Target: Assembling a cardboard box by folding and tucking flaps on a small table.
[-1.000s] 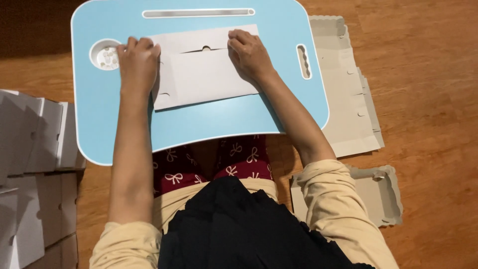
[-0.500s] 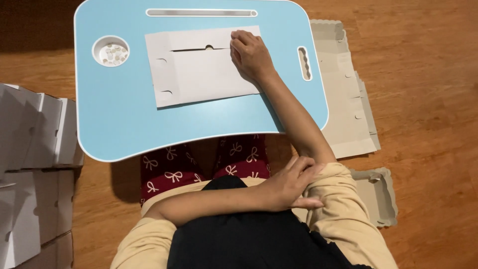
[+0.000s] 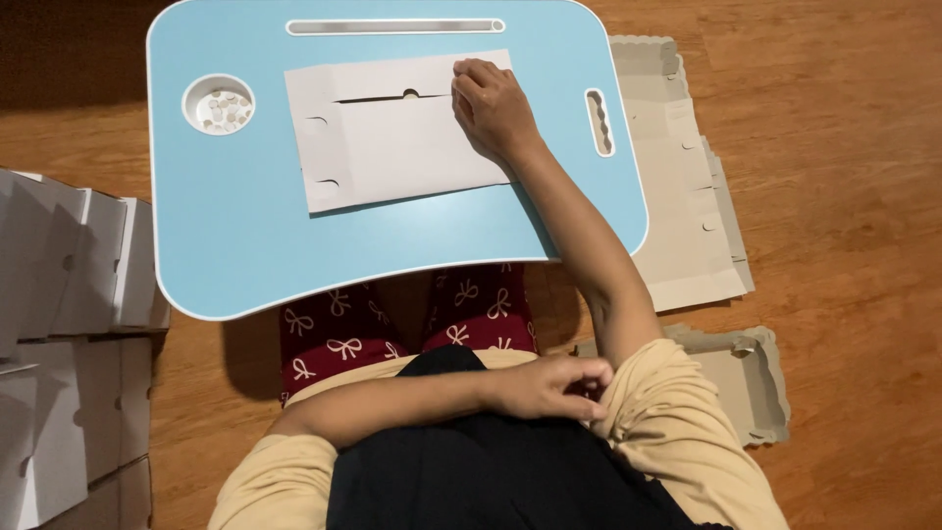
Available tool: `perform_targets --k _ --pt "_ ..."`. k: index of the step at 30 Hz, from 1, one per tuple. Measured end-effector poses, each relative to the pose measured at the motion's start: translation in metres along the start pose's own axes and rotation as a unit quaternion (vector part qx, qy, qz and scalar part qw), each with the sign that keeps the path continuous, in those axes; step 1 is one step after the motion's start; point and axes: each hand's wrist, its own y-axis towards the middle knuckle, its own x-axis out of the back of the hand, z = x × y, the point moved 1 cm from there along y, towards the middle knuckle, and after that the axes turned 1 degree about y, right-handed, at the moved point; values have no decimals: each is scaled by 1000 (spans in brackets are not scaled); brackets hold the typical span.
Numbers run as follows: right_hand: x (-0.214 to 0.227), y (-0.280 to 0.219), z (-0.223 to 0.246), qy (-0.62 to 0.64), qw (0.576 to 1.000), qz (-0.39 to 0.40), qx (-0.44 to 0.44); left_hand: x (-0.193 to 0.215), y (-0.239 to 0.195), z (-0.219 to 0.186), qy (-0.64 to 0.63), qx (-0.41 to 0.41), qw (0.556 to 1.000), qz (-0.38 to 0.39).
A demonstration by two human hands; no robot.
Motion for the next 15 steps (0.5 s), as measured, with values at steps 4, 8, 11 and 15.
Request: perform_targets --k 4,8,11,15 --pt "-8 -2 -10 -7 1000 -6 -18 2 3 43 -402 128 902 89" --pt "-10 3 -13 10 1000 4 -19 -8 4 88 -473 254 843 -28" --pt "-17 8 -23 5 1000 7 2 -20 13 106 -614 105 781 44" --pt "-47 13 -52 101 988 -4 -116 -22 18 119 -630 90 768 77"
